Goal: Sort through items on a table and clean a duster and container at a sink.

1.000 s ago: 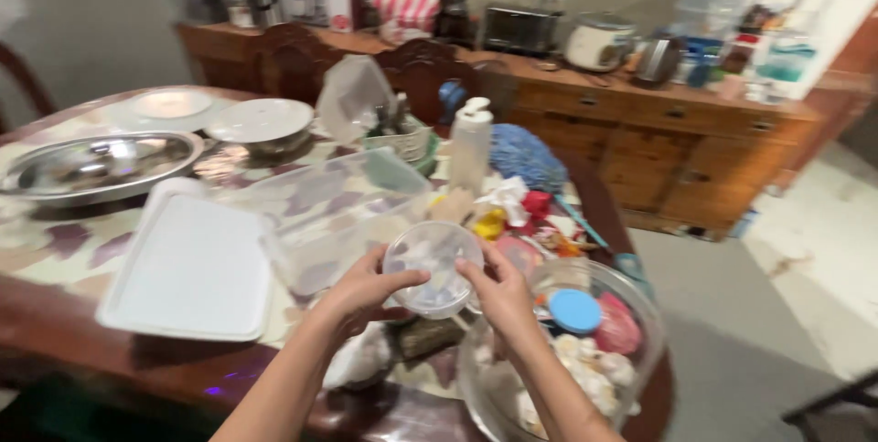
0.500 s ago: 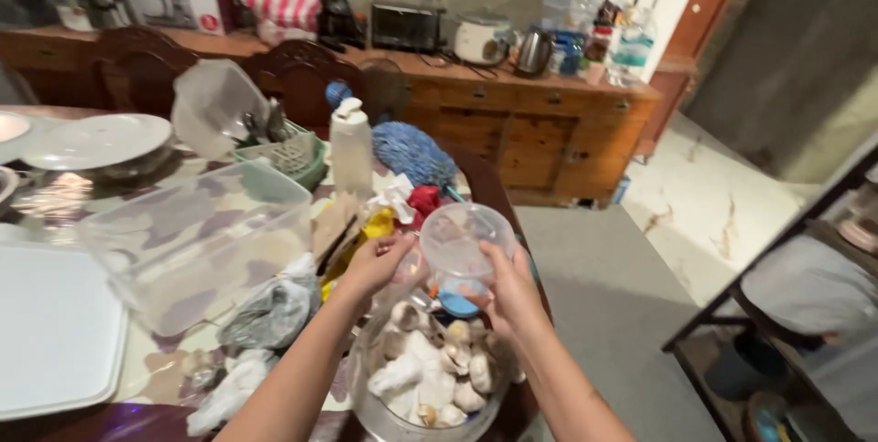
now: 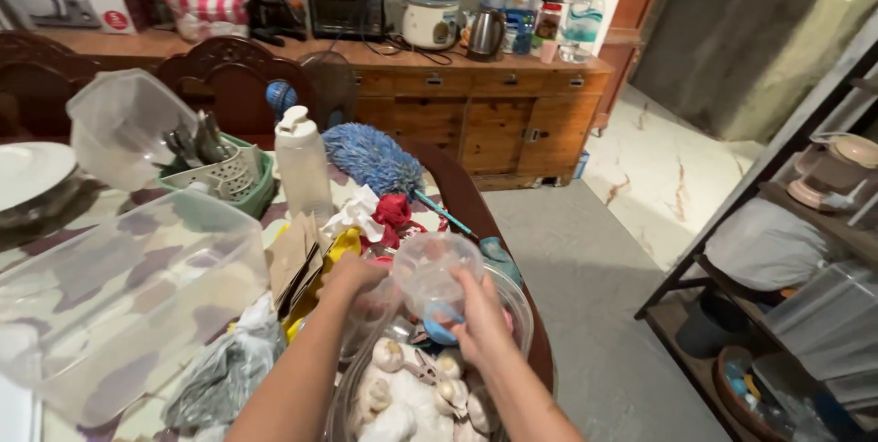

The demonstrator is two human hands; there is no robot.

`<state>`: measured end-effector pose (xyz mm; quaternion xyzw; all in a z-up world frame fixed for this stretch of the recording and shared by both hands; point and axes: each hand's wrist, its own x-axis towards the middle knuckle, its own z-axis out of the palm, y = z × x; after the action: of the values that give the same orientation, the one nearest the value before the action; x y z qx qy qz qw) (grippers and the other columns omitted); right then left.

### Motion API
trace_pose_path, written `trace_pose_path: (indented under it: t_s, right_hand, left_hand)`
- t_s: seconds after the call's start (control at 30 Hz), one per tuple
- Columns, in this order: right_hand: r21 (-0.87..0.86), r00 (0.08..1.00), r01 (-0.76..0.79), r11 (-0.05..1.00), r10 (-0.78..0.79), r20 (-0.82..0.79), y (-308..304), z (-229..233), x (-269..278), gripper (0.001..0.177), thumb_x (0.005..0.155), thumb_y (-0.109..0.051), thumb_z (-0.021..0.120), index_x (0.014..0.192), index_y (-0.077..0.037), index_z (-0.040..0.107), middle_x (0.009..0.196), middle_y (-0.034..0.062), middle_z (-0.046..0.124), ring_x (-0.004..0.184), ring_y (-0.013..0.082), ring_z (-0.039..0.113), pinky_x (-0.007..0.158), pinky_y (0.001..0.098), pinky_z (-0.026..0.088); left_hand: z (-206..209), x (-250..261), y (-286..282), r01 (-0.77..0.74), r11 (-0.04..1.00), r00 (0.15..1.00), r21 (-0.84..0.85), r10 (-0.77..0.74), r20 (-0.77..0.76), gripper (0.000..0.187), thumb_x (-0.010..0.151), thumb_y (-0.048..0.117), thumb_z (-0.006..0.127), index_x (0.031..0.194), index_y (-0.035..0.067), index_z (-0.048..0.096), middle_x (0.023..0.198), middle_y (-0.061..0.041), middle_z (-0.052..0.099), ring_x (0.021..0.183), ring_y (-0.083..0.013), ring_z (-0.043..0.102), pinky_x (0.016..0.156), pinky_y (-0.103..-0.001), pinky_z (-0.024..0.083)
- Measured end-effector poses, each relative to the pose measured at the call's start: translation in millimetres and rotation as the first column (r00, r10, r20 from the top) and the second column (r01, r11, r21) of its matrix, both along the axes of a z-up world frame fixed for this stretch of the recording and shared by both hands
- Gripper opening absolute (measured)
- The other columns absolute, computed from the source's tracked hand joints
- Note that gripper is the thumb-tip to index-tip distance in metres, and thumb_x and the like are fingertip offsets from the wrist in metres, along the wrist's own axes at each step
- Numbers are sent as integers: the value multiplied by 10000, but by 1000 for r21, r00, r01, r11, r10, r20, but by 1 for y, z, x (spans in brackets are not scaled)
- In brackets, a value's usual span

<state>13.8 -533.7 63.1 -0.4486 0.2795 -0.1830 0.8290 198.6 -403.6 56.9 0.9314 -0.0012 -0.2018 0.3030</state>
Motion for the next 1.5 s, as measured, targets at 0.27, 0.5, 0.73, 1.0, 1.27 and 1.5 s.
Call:
trace_pose_path:
  t_s: [0.27,0.5,0.73,1.0,1.27,1.5]
  right_hand:
    - [35,1000,-2,999,1,18,13,-12,6,460,859,-284,674,1303,-247,557,1264,52,636,1140,237,610,826,502,524]
    - [105,997,26,994,-34,74,13,0,-1,486,856,-290,673,1323,-257,543,1253,47,624,1143,250,612,852,544,524]
    - [176,984,104,979,-127,125,-14,7,-22,522,827,-334,686,1315,-219,541,1253,72,594,1132,268,589,806,573,540]
    - [232,904,329,916,-376,202,-53,32,-112,581,818,-371,702,1344,-191,533,1305,31,560,1192,220,572,847,523,542]
    - [216,753,580,786,-618,228,-81,57,-255,644,788,-347,697,1389,-233,496,1369,5,538,1245,219,562,917,589,528]
    - [212,572,767,605,-795,202,-85,67,-403,669,779,-340,691,1404,-237,474,1472,48,505,1300,238,551,964,633,508]
  left_hand:
    - [-36,21,5,66,997,994,46,-70,85,944,606,542,931,1393,145,592,1458,-138,580,1365,-347,545,1122,-489,436]
    - [-38,21,2,314,927,859,-206,-185,477,456,722,430,815,866,39,629,869,-176,748,845,-353,719,779,-457,555]
    - [12,-2,-16,365,818,694,-445,80,715,399,660,304,859,815,54,590,764,-164,675,710,-315,668,655,-429,534]
    - [42,-77,-90,47,404,984,-914,-178,-28,504,724,184,847,1116,123,537,876,-82,681,654,-173,577,554,-350,479]
    - [56,-212,-179,-23,363,834,-931,-507,-219,439,796,170,825,1139,136,553,953,-35,590,842,-182,573,766,-440,558]
    - [75,-367,-223,5,403,629,-915,-713,-310,436,835,228,772,1195,148,540,1062,-20,668,976,-157,646,840,-419,551]
